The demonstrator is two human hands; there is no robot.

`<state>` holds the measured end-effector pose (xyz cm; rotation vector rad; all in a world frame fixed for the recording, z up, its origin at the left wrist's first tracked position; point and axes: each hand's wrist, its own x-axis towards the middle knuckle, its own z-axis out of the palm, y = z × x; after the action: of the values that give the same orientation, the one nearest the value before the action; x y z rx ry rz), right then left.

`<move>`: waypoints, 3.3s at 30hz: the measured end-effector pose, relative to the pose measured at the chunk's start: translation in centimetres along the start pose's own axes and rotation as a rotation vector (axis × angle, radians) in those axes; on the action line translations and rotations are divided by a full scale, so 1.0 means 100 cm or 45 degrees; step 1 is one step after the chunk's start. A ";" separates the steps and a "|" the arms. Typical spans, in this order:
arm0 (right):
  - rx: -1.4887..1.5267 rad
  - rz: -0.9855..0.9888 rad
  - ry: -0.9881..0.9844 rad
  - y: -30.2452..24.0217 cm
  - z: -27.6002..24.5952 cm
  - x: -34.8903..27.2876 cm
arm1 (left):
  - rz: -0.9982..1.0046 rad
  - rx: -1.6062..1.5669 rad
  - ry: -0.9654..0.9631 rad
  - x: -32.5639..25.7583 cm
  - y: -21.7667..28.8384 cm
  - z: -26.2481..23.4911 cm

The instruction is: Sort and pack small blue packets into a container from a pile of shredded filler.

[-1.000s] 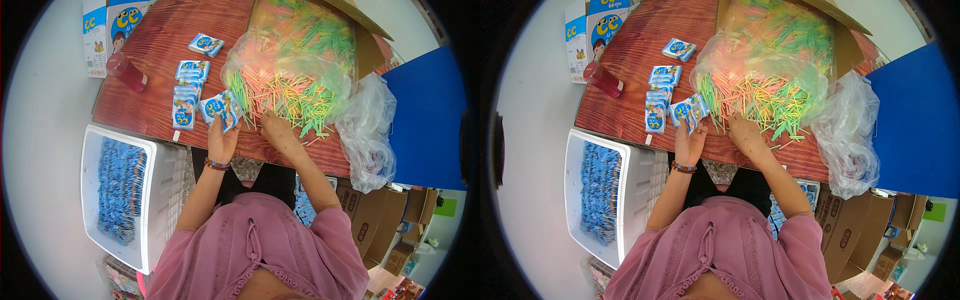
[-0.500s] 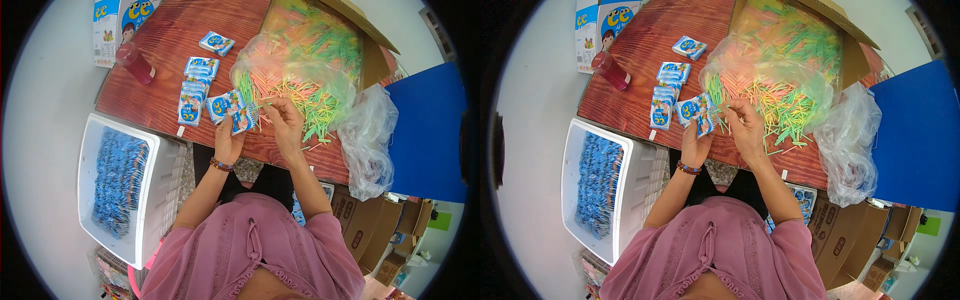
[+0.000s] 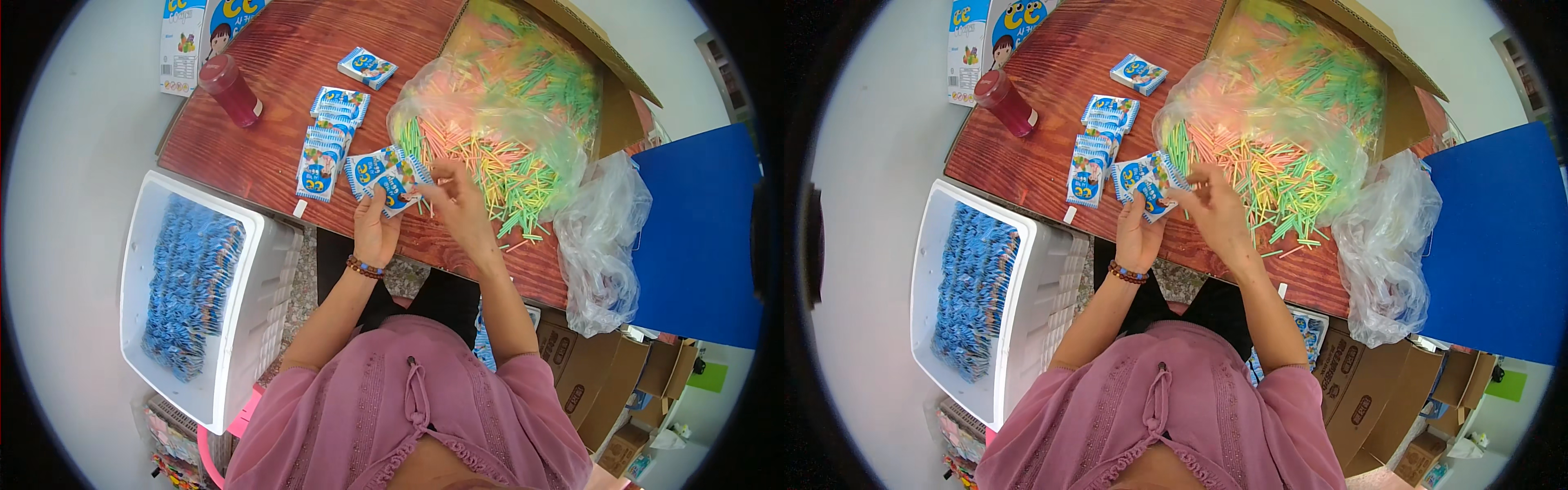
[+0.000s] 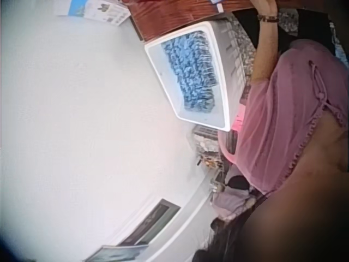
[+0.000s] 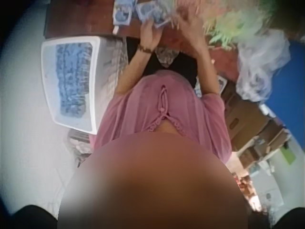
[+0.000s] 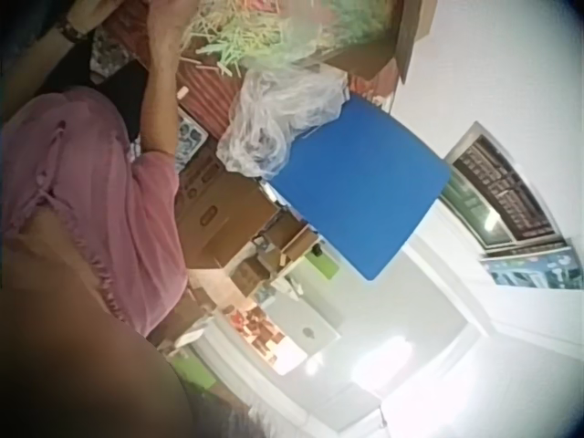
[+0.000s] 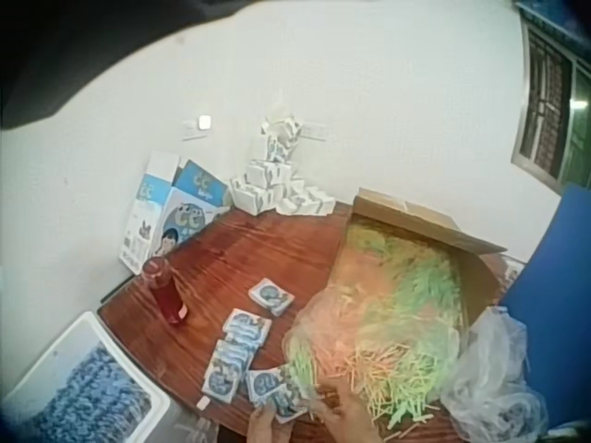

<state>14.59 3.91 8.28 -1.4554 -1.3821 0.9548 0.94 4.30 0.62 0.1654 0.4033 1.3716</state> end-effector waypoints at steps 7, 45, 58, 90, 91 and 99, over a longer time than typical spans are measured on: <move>0.102 -0.029 -0.256 -0.001 0.003 0.014 | -0.007 0.185 -0.101 -0.003 0.023 0.002; -0.198 -0.030 -0.069 0.050 0.001 0.049 | 1.200 2.598 0.524 -0.005 0.089 -0.034; 0.510 0.160 -0.319 0.058 -0.003 -0.005 | 0.127 1.144 -0.079 -0.004 0.030 0.005; 0.171 -0.289 -0.252 0.069 -0.014 -0.034 | -0.049 0.806 0.171 -0.012 -0.001 -0.018; 0.239 -0.233 -0.284 0.071 -0.018 -0.033 | -0.058 0.885 0.180 -0.012 -0.001 -0.019; -0.013 0.055 0.165 0.074 -0.049 -0.016 | -0.003 0.722 0.247 -0.013 0.005 -0.016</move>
<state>21.36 1.97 2.74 -1.5325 -1.2674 0.8661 -0.27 2.94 -0.41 0.4991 0.9514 1.2455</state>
